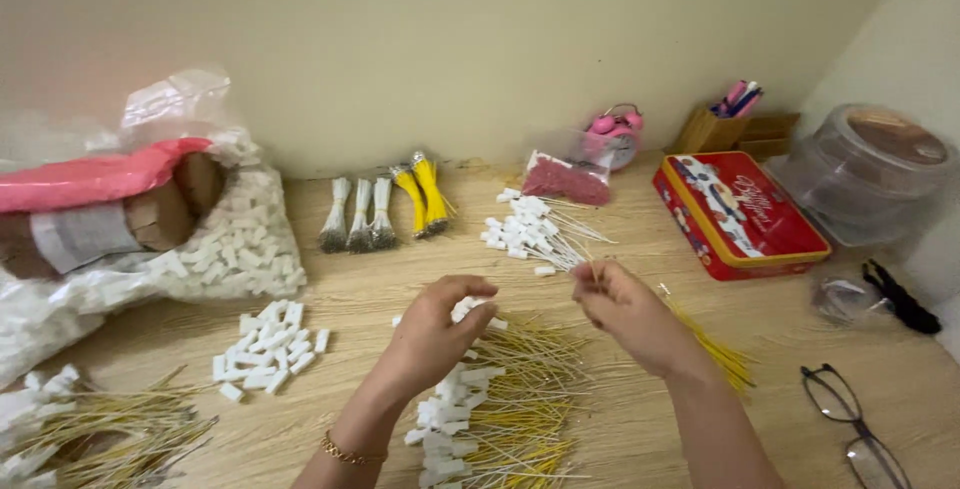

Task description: Manually attaching small white connectors to bundles of yellow and white wires.

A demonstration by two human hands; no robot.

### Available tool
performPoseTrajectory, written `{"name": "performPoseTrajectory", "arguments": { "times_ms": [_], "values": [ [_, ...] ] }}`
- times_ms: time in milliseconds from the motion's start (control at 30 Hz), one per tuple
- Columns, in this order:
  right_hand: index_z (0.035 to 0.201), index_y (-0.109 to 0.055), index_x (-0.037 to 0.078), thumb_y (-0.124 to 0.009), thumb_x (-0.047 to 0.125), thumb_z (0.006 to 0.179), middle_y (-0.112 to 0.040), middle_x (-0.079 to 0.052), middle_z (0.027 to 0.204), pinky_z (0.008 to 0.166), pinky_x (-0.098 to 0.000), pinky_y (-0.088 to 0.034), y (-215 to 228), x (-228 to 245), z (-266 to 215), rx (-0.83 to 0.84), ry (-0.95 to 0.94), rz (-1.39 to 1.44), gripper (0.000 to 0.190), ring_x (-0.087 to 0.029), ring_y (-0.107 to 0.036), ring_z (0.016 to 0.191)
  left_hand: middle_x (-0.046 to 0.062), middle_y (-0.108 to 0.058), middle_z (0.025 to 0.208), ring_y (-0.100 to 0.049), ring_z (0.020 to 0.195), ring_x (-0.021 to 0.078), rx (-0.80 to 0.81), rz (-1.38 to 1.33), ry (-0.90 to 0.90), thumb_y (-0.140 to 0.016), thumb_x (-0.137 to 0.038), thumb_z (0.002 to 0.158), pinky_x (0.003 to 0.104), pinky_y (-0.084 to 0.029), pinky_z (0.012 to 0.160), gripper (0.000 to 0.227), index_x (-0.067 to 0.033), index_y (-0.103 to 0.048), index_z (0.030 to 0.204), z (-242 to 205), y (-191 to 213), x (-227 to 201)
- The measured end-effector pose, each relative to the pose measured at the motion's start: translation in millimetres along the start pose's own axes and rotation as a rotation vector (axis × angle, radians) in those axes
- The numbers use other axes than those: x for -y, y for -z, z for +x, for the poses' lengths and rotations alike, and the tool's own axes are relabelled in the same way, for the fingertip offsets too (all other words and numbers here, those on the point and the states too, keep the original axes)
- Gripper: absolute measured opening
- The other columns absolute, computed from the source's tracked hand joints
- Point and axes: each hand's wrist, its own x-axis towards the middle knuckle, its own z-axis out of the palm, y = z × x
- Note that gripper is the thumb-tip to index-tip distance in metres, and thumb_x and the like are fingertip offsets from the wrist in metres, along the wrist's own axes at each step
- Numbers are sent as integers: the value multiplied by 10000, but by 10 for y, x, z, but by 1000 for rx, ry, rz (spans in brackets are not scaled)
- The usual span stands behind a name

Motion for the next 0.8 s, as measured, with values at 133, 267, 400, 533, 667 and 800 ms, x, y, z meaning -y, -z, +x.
{"name": "performPoseTrajectory", "arguments": {
  "times_ms": [133, 267, 400, 533, 667, 800],
  "values": [
    [1190, -662, -6, -447, -84, 913, -698, -129, 993, 702, -288, -477, -182, -30, -101, 167, 69, 16, 359, -177, -578, 804, 69, -734, 1191, -703, 953, 144, -41, -151, 19, -632, -284, 931, 254, -607, 738, 429, -120, -683, 1324, -25, 25, -70],
    [1401, -572, 66, -470, 27, 983, -794, -152, 1077, 587, -289, -498, -199, 79, -176, 168, 4, 2, 431, -166, -595, 651, 54, -761, 1157, -729, 997, 156, -11, 43, -89, -636, -239, 935, 284, -610, 843, 378, -91, -680, 1279, 282, -104, 77],
    [1258, -562, 17, -444, 62, 1018, -779, -168, 1055, 560, -302, -483, -24, -59, -42, 96, 16, -27, 271, -182, -558, 607, 82, -761, 1127, -720, 947, 270, 46, 400, -282, -671, -189, 886, 387, -569, 846, 352, -80, -710, 1219, 966, -450, 353],
    [1165, -606, -29, -479, 74, 1020, -795, -220, 1023, 530, -304, -439, 240, -314, 102, 71, 38, 88, 219, -184, -507, 567, 145, -740, 1066, -697, 937, 328, 85, 545, -272, -661, -193, 850, 423, -567, 835, 340, -83, -727, 1165, 1431, -745, 313],
    [1073, -764, 3, -557, 123, 1000, -778, -112, 858, 520, -268, -400, 361, -282, 93, -7, 8, -142, 250, -143, -475, 553, 105, -717, 995, -688, 852, 273, 149, 740, -229, -727, -290, 861, 399, -572, 758, 249, -120, -731, 1043, 1684, -961, 273],
    [1178, -788, 55, -535, 190, 1015, -776, -68, 853, 544, -259, -399, 350, -83, -7, -30, -99, -282, 330, -133, -470, 562, 106, -734, 972, -701, 821, 276, 134, 730, -222, -682, -239, 913, 404, -575, 721, 181, -126, -750, 1037, 1796, -1071, 311]
  ]
}}
